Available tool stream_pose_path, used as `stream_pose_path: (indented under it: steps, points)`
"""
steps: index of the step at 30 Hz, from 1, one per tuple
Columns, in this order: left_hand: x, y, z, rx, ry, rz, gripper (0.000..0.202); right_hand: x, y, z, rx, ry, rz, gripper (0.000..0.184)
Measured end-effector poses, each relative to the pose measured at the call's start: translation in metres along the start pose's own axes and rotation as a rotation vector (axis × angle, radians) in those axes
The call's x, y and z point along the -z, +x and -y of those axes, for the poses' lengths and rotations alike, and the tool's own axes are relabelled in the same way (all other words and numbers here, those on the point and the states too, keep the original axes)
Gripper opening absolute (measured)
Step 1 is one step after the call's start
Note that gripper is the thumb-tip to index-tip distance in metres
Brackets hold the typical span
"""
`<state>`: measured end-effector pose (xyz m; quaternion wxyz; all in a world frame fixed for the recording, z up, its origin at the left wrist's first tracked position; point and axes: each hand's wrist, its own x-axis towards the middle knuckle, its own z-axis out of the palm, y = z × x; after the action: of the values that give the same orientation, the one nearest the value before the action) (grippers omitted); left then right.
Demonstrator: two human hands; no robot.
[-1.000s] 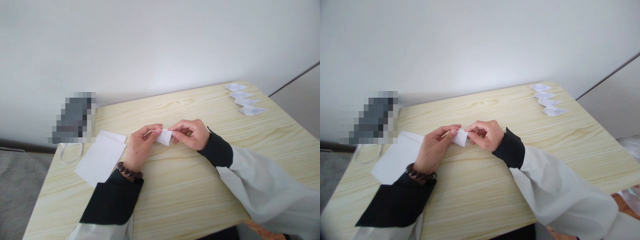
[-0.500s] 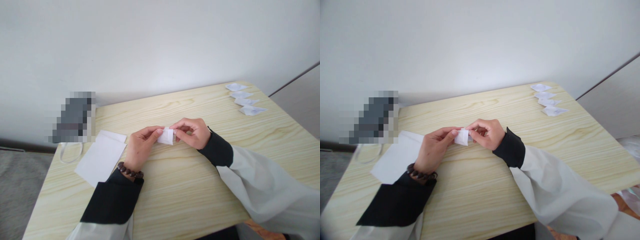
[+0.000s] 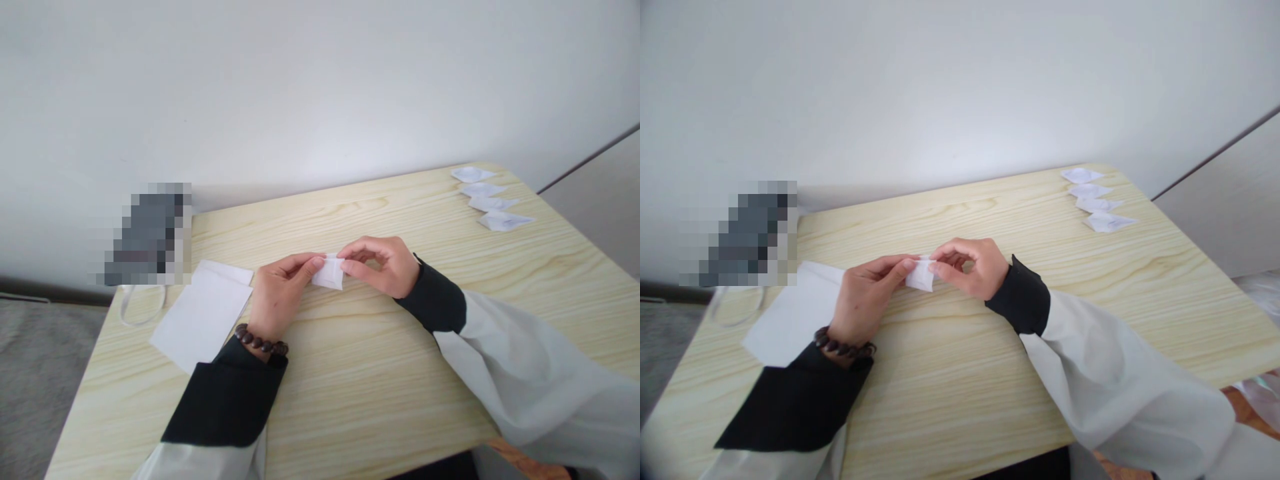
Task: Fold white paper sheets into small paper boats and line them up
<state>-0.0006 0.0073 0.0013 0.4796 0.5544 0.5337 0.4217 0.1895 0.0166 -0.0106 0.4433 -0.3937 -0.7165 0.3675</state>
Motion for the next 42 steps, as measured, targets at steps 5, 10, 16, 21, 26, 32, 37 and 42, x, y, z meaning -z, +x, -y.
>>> stream_pose_path:
  steps: [5, 10, 16, 21, 26, 32, 37, 42]
  points:
    - [-0.002, -0.001, -0.004, -0.01, 0.056, -0.001, 0.025, -0.001, 0.002, 0.002, -0.039, -0.01, -0.029, 0.014]
    - [-0.002, -0.002, -0.007, -0.019, 0.096, -0.024, 0.024, 0.0, 0.004, 0.0, -0.037, -0.013, -0.024, 0.013]
    - [-0.001, -0.002, -0.007, -0.035, 0.126, -0.031, 0.023, -0.001, 0.005, -0.004, -0.001, 0.032, 0.001, 0.014]
    - [-0.002, -0.002, -0.007, -0.035, 0.125, -0.03, 0.022, -0.002, 0.003, -0.003, -0.102, 0.055, 0.053, 0.016]
    - [-0.002, -0.002, -0.008, -0.029, 0.127, -0.031, 0.022, -0.001, 0.003, 0.0, -0.097, 0.026, 0.027, 0.016]
    - [-0.004, -0.003, -0.008, -0.012, 0.119, -0.049, 0.022, -0.002, 0.004, 0.0, -0.087, 0.021, 0.001, 0.014]
    - [-0.004, -0.003, -0.007, 0.001, 0.029, -0.013, 0.027, -0.002, 0.002, -0.005, -0.073, 0.059, -0.027, 0.014]
    - [-0.004, -0.003, -0.006, 0.022, -0.064, 0.032, 0.033, -0.001, 0.002, -0.01, -0.051, 0.091, -0.063, 0.017]
